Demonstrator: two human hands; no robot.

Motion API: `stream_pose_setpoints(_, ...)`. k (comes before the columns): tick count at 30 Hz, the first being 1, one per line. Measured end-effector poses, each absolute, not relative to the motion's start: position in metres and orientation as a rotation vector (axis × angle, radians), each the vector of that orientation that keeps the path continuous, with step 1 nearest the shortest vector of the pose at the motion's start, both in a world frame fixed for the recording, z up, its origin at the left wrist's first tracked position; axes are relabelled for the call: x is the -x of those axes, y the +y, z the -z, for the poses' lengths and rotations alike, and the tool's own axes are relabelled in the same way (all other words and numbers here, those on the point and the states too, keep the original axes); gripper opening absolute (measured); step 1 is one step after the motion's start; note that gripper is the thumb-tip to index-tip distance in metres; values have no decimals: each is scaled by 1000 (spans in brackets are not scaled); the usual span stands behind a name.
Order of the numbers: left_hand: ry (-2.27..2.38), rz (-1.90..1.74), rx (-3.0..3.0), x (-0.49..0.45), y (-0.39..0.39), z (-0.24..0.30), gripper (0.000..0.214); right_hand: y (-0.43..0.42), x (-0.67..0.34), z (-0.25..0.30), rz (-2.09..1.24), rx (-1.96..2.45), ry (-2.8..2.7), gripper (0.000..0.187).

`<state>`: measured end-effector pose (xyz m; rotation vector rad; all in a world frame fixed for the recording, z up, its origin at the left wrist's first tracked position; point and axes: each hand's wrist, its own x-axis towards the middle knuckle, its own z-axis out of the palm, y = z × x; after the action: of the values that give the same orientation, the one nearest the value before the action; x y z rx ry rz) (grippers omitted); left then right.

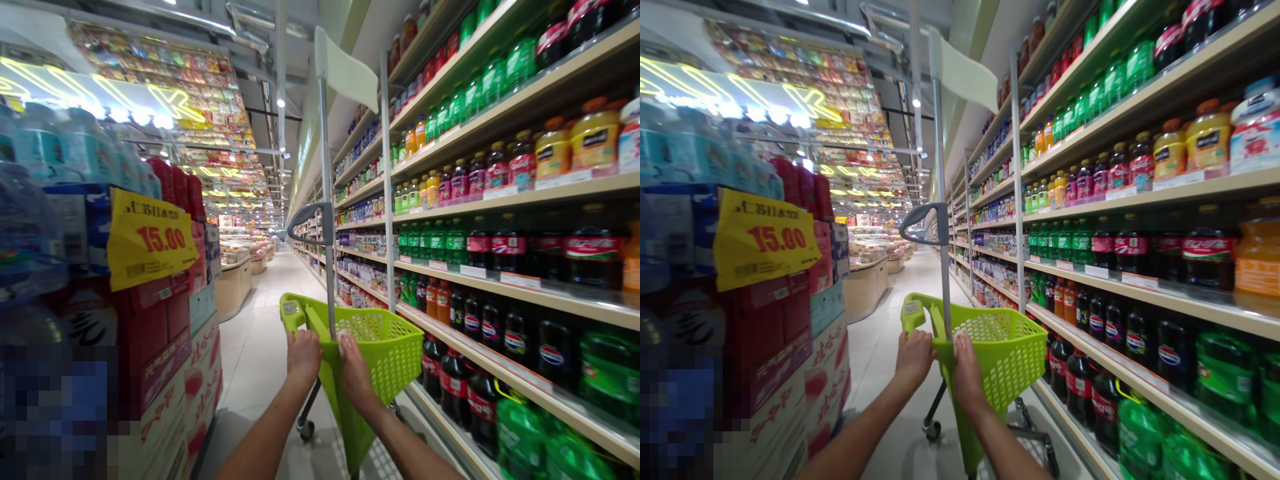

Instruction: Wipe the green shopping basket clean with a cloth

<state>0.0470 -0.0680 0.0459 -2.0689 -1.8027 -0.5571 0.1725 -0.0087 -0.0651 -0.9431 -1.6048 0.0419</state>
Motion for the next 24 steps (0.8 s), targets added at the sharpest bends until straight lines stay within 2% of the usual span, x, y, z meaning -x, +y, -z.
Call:
stream_pose_setpoints(3, -1752, 566, 2160, -56, -68, -45, 29, -24, -176, 57, -253, 854, -1468, 41)
stream_pose_setpoints(5, -1708, 590, 2271, -52, -66, -45, 42, -29, -185, 53, -322, 819, -1383, 37)
stream_pose_setpoints(10, -1783, 647, 2407, -39, -55, -40, 73, -40, -194, 38, -98, 799, -1524, 39)
stream_pose_setpoints(14, -1693, 641, 2454, -52, -59, -34, 74, -44, -196, 18, 53, 784, -1643, 45)
stream_pose_setpoints(19, -1494, 599, 2581, -57, -70, -33, 74, -30, -235, 1, 91, 878, -1666, 44)
stream_pose_setpoints(24, -1882, 650, 2181, -35, -57, -35, 75, -44, -230, -6, 115, 927, -1683, 44)
